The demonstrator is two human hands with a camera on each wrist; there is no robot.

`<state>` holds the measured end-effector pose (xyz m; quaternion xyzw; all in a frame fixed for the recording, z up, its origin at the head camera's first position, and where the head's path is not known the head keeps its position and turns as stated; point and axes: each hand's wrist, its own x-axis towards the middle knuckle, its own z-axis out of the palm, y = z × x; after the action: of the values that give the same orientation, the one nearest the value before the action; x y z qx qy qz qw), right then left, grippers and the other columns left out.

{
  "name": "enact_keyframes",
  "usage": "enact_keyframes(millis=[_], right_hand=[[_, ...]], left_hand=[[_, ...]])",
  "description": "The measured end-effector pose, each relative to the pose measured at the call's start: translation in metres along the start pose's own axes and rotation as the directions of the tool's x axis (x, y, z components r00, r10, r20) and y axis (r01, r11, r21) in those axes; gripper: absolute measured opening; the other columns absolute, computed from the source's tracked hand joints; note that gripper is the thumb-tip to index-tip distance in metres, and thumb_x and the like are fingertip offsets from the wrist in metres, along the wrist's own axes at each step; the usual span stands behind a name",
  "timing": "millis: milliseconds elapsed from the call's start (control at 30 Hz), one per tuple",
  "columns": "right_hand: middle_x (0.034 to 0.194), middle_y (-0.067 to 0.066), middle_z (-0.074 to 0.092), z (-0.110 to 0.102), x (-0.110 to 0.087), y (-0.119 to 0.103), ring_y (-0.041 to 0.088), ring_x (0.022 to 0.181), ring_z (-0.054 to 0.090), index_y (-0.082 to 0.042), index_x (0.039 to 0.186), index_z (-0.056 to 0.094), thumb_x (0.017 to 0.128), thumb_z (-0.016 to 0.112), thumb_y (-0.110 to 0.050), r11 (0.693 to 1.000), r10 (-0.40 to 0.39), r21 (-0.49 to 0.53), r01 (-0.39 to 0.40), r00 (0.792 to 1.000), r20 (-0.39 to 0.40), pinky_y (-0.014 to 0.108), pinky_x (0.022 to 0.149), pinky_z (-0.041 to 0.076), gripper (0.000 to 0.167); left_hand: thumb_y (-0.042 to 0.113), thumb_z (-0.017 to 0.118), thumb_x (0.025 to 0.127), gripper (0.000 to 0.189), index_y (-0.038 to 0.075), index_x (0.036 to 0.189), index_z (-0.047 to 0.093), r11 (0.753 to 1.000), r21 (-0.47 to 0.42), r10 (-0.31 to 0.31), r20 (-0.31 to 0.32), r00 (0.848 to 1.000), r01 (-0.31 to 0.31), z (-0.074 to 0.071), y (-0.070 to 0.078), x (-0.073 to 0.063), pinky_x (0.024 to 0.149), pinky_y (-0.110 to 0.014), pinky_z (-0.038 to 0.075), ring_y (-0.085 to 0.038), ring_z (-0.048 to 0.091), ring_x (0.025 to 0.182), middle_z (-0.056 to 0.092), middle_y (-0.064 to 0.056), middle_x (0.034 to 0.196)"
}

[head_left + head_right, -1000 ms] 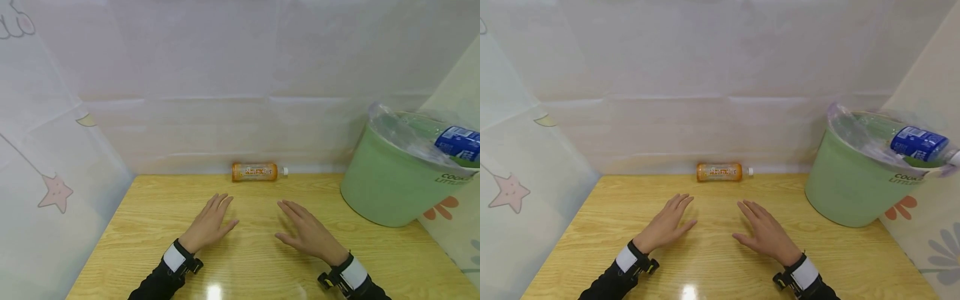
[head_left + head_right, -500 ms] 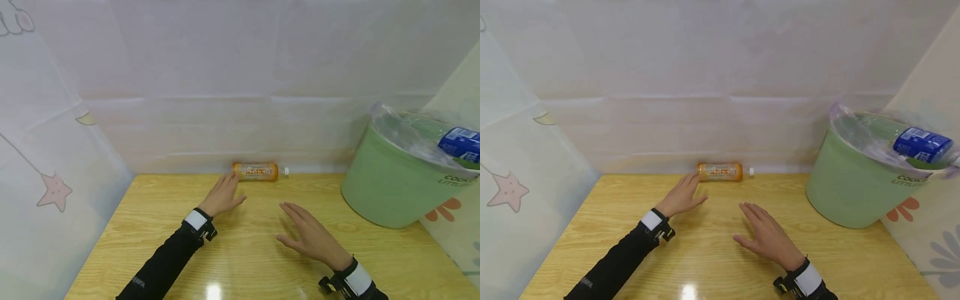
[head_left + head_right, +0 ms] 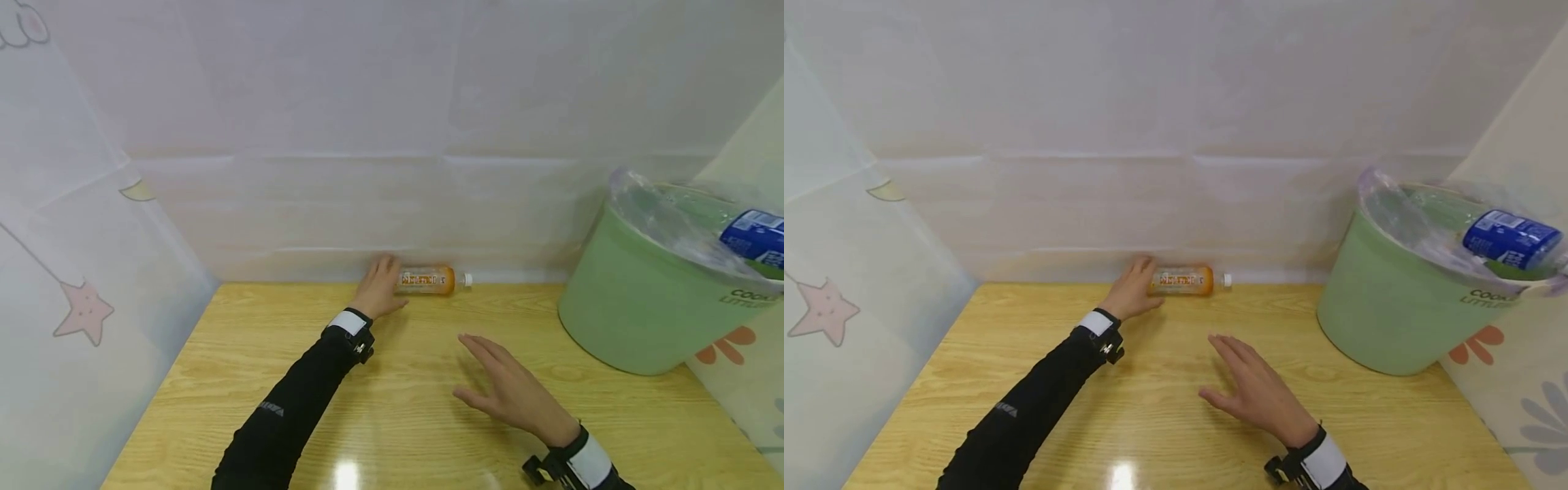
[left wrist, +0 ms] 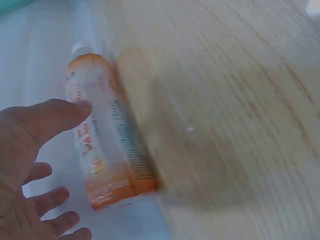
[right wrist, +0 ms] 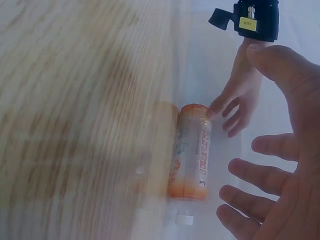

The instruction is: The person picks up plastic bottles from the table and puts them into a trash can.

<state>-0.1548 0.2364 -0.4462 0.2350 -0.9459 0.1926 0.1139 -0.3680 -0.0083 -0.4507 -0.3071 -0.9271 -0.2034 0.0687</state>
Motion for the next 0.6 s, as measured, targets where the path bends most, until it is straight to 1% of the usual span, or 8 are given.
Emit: enact_keyframes(millis=[100, 133, 300, 433, 600], right_hand=[[0.150, 0.015, 0.045, -0.001, -0.002, 0.001, 0.035, 0.134, 0.046, -0.011, 0.157, 0.040, 0.088, 0.076, -0.054, 1.000, 0.007, 0.017, -0.008, 1.000, 0.007, 0.055, 0.100, 0.047, 0.088], [0.150, 0.015, 0.045, 0.000, -0.003, 0.001, 0.035, 0.134, 0.046, -0.011, 0.156, 0.040, 0.088, 0.075, -0.054, 1.000, 0.008, 0.022, -0.008, 1.000, 0.012, 0.055, 0.099, 0.048, 0.088], [0.149, 0.015, 0.046, 0.002, -0.004, 0.002, 0.035, 0.133, 0.047, -0.009, 0.155, 0.042, 0.088, 0.077, -0.054, 1.000, 0.004, 0.019, -0.004, 1.000, 0.013, 0.055, 0.098, 0.048, 0.088], [0.148, 0.015, 0.047, 0.001, -0.003, 0.003, 0.034, 0.132, 0.048, -0.007, 0.154, 0.043, 0.087, 0.078, -0.053, 1.000, 0.001, 0.002, -0.001, 1.000, 0.012, 0.053, 0.098, 0.049, 0.089], [0.147, 0.014, 0.048, 0.002, -0.003, 0.004, 0.033, 0.132, 0.049, -0.010, 0.155, 0.042, 0.086, 0.079, -0.052, 1.000, 0.013, 0.011, -0.013, 1.000, 0.025, 0.052, 0.099, 0.049, 0.089]], left_hand=[[0.021, 0.087, 0.084, 0.084, 0.002, 0.151, 0.040, 1.000, -0.022, 0.000, -0.006, 1.000, 0.000, 0.006, 0.002, 0.003, 0.110, -0.051, 0.039, -0.043, 0.035, 0.139, 0.036, -0.026, 0.149], [0.018, 0.087, 0.084, 0.081, 0.003, 0.150, 0.042, 1.000, -0.026, 0.002, -0.011, 1.000, -0.002, 0.009, 0.001, 0.002, 0.108, -0.052, 0.041, -0.043, 0.036, 0.138, 0.037, -0.026, 0.148], [0.012, 0.085, 0.086, 0.073, 0.004, 0.147, 0.046, 1.000, -0.001, 0.011, -0.028, 1.000, -0.011, 0.021, -0.002, -0.001, 0.108, -0.052, 0.041, -0.044, 0.033, 0.139, 0.036, -0.026, 0.148], [0.012, 0.085, 0.085, 0.072, 0.005, 0.146, 0.046, 0.999, 0.043, 0.004, -0.043, 0.999, -0.002, 0.027, -0.002, 0.002, 0.108, -0.050, 0.041, -0.043, 0.033, 0.139, 0.036, -0.024, 0.147], [0.015, 0.087, 0.083, 0.071, 0.005, 0.143, 0.050, 0.989, 0.149, -0.005, -0.084, 0.996, 0.018, 0.034, -0.001, 0.006, 0.102, -0.049, 0.046, -0.044, 0.038, 0.131, 0.036, -0.023, 0.143]])
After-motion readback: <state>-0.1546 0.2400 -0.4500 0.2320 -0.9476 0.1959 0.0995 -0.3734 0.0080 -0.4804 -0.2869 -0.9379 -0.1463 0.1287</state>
